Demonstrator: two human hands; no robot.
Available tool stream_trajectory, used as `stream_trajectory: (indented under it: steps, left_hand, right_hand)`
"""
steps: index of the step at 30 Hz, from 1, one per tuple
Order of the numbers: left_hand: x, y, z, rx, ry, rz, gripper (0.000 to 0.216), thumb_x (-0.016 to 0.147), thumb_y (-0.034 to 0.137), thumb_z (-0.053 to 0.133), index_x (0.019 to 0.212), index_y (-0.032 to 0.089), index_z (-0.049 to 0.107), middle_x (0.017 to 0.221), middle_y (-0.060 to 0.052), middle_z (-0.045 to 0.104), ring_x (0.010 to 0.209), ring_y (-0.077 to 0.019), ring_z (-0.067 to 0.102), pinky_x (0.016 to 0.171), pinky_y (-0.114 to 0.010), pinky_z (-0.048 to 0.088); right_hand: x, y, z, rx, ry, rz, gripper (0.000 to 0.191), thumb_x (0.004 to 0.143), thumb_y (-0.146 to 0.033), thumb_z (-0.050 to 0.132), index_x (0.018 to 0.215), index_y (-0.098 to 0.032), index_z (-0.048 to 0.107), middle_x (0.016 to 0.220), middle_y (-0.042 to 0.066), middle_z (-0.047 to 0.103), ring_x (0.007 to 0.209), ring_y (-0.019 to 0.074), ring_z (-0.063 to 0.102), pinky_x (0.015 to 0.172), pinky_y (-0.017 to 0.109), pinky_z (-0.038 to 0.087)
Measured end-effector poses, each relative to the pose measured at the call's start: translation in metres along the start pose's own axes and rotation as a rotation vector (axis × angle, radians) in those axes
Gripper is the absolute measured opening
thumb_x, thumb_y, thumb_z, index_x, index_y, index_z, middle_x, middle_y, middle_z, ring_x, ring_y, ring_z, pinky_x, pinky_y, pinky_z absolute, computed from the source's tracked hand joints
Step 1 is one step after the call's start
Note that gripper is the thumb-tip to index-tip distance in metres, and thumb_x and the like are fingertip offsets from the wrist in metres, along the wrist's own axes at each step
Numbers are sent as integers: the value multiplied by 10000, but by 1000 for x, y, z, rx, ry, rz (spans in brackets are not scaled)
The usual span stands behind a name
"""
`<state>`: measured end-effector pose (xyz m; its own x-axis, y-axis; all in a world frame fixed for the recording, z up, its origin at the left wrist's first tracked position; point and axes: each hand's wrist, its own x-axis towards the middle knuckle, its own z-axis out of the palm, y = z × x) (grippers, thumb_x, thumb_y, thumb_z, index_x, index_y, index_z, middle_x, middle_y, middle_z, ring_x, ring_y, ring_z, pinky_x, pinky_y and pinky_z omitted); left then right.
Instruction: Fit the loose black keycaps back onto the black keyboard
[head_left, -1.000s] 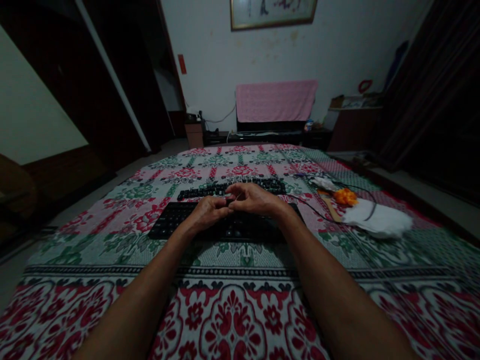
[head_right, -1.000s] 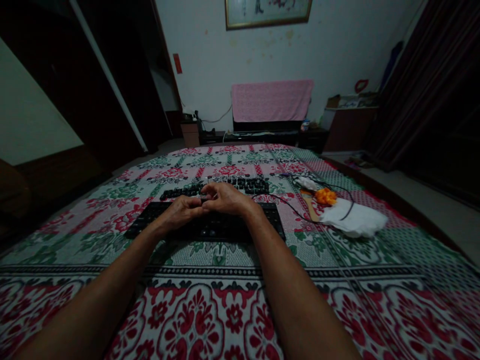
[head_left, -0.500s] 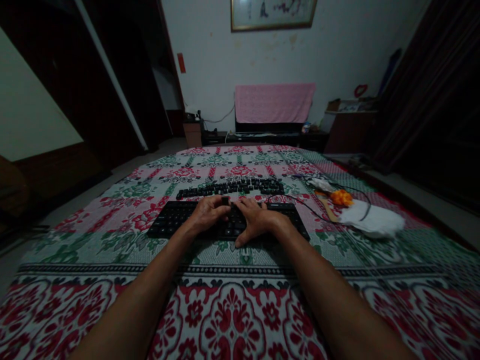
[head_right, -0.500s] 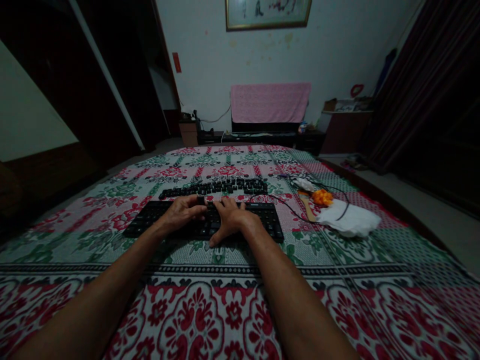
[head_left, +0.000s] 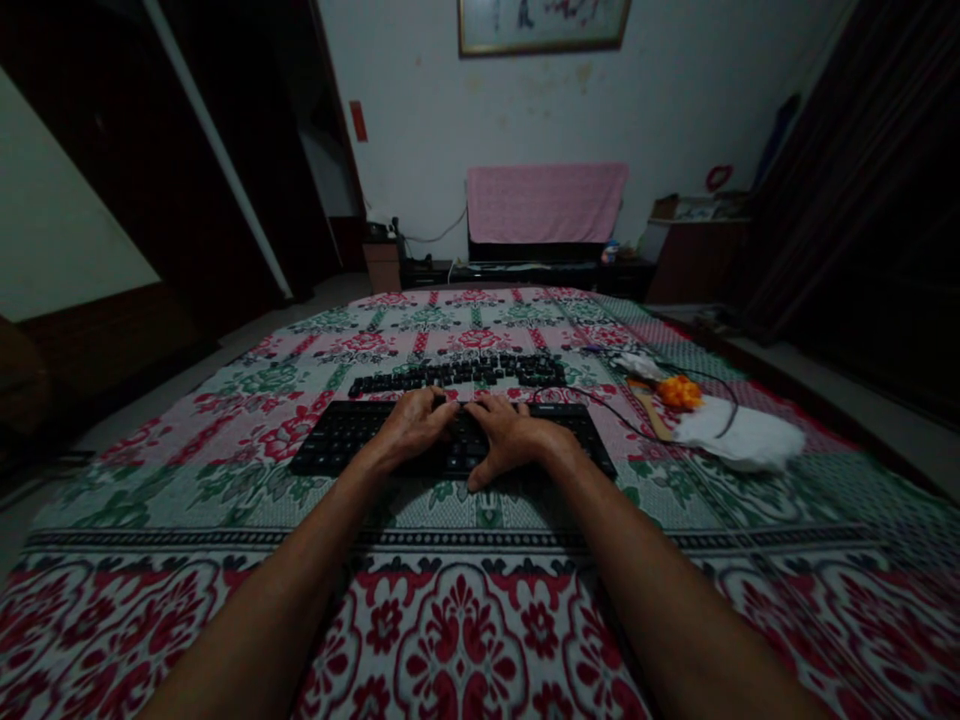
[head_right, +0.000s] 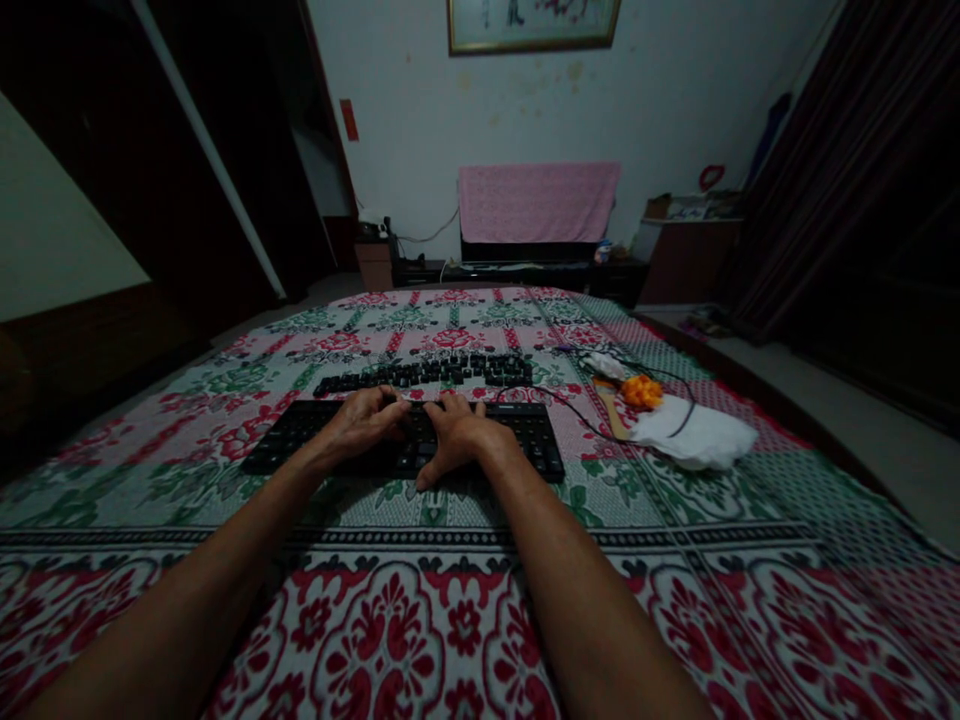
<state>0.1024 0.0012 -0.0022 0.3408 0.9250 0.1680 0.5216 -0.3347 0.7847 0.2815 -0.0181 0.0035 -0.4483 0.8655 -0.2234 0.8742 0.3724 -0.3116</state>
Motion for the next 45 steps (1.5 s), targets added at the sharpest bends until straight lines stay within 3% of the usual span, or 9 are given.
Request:
stream_trajectory:
  steps: [8,14,17,21,25,28,32,40,45]
  left_hand:
    - [-2,12,-11,-228,61,-187,238,720,378,552,748,144,519,658,-31,644,479,-133,594,464,-229,438]
    - [-1,12,-10,-258,49,-190,229,723,367,558,742,146,504,652,-22,639,474,-127,594,458,-220,445]
    - [1,11,-8,-257,68,-172,232,724,376,550,739,147,509,651,-25,640,490,-136,608,464,-221,451]
    - [2,12,-9,-284,132,-132,238,706,384,554,727,151,515,639,-23,644,498,-140,610,468,-221,449]
    - [5,7,-12,-254,273,-120,243,709,398,533,716,155,529,646,-29,664,506,-145,611,486,-230,454]
    - [7,-1,-13,-185,304,-107,246,711,404,525,718,159,542,639,-28,668,488,-150,610,485,-233,449]
    - [9,-6,-13,-158,314,-111,250,712,412,518,714,164,552,637,-25,665,485,-153,614,480,-233,446]
    - [7,-4,-13,-154,315,-124,265,706,425,525,702,163,561,651,-30,668,500,-163,624,486,-236,453]
    - [8,-10,-17,-141,381,-119,301,712,452,521,719,157,580,642,-36,679,521,-163,629,516,-233,456]
  right_hand:
    - [-3,-6,-4,-17,4,25,1217,402,-622,744,1413,-204,212,1479,161,108,1351,367,41,1070,556,47]
    - [-3,-1,-5,22,8,8,1180,428,-612,743,1411,-207,233,1484,158,120,1352,362,72,1071,541,88]
    - [-1,2,-8,117,117,-77,978,516,-556,735,1355,-220,362,1428,135,298,1308,340,239,1041,495,217]
    - [5,2,-9,199,306,-258,455,685,-311,675,1123,-213,600,1132,65,604,1048,231,529,891,341,388]
    - [9,-6,-5,144,360,-291,232,748,-273,604,956,-201,675,920,27,672,853,168,588,763,266,400]
    - [9,-15,-4,65,385,-307,208,752,-338,606,894,-217,696,839,15,676,815,159,583,714,248,380]
    - [8,-24,-4,-4,366,-240,196,735,-281,611,893,-217,708,837,21,686,819,155,588,697,231,372]
    - [11,-31,2,41,326,-132,214,705,-231,561,863,-211,705,760,8,690,713,135,603,595,199,378]
    - [18,-7,-7,165,452,-68,216,711,-236,555,856,-199,711,771,-6,703,723,125,620,638,180,414]
